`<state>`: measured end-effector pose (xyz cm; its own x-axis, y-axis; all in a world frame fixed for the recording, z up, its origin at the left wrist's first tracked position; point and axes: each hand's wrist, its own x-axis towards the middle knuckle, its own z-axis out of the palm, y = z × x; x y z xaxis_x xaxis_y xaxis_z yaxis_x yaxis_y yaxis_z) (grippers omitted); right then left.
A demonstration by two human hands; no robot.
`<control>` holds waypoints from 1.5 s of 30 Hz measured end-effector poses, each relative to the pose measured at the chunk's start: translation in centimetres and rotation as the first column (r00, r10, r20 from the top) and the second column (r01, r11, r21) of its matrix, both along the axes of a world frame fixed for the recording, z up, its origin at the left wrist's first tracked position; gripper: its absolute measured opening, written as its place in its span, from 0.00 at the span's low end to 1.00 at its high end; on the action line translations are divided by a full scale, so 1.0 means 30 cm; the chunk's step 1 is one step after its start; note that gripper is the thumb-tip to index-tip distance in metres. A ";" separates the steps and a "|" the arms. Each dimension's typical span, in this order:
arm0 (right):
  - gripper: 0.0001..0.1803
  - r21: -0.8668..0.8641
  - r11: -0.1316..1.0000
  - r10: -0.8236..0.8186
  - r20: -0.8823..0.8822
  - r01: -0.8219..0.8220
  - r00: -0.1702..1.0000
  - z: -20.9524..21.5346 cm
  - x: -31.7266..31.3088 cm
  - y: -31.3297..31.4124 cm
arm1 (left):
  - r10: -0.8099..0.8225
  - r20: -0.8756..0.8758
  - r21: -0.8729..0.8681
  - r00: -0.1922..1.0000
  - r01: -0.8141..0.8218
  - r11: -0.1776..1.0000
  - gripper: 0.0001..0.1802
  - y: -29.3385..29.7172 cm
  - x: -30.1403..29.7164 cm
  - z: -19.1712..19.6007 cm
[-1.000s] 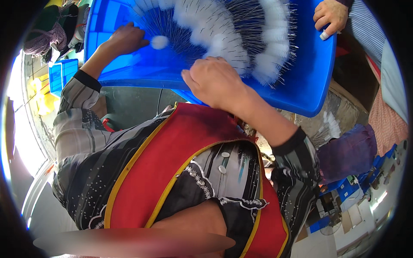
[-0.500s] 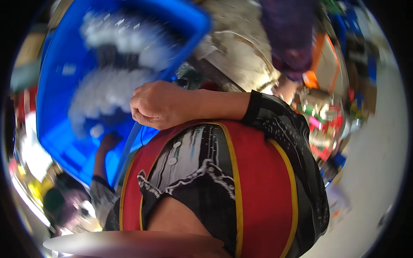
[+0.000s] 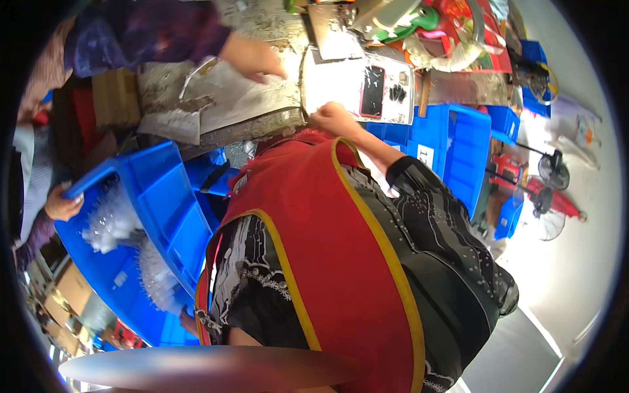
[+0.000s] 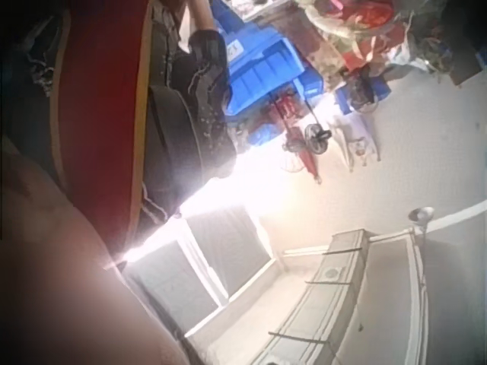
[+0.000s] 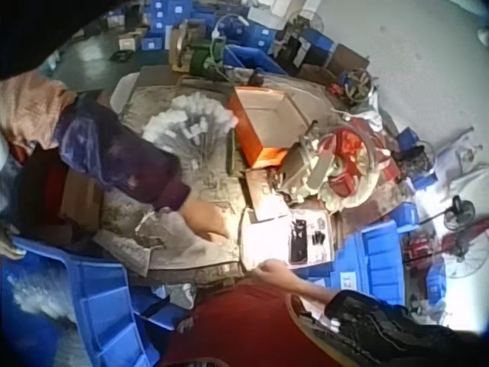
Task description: Assembling fan-like bristle brushes using a workstation jig.
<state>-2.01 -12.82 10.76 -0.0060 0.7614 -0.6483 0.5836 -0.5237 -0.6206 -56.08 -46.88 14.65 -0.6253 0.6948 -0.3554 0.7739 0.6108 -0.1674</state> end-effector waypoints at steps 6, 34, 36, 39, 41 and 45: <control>0.08 0.179 0.410 -0.865 -0.235 0.894 0.443 -0.149 0.556 -0.097 | 0.359 0.268 0.085 0.894 -0.393 0.916 0.10 0.236 0.083 0.298; 0.07 -0.134 0.320 -0.829 -0.518 0.938 0.209 -0.155 0.781 -0.118 | -0.769 0.349 0.874 -0.536 0.482 0.060 0.25 1.524 2.002 -0.205; 0.06 -0.218 0.330 -0.823 -0.543 0.918 0.167 -0.121 0.741 -0.119 | -0.772 0.353 0.842 -0.528 0.539 0.016 0.30 1.521 2.052 -0.171; 0.07 -0.446 0.426 -0.768 -0.639 0.787 0.053 -0.027 0.662 -0.077 | -0.751 0.396 0.770 -0.529 0.637 -0.042 0.37 1.519 2.075 -0.176; 0.10 -0.607 0.539 -0.765 -0.643 0.584 0.037 0.032 0.624 -0.044 | -0.703 0.361 0.788 -0.613 0.603 -0.121 0.31 1.509 2.050 -0.169; 0.11 -0.689 0.702 -0.701 -0.713 0.179 0.005 0.069 0.585 0.005 | -0.681 0.218 0.857 -0.700 0.471 -0.210 0.26 1.515 1.965 -0.208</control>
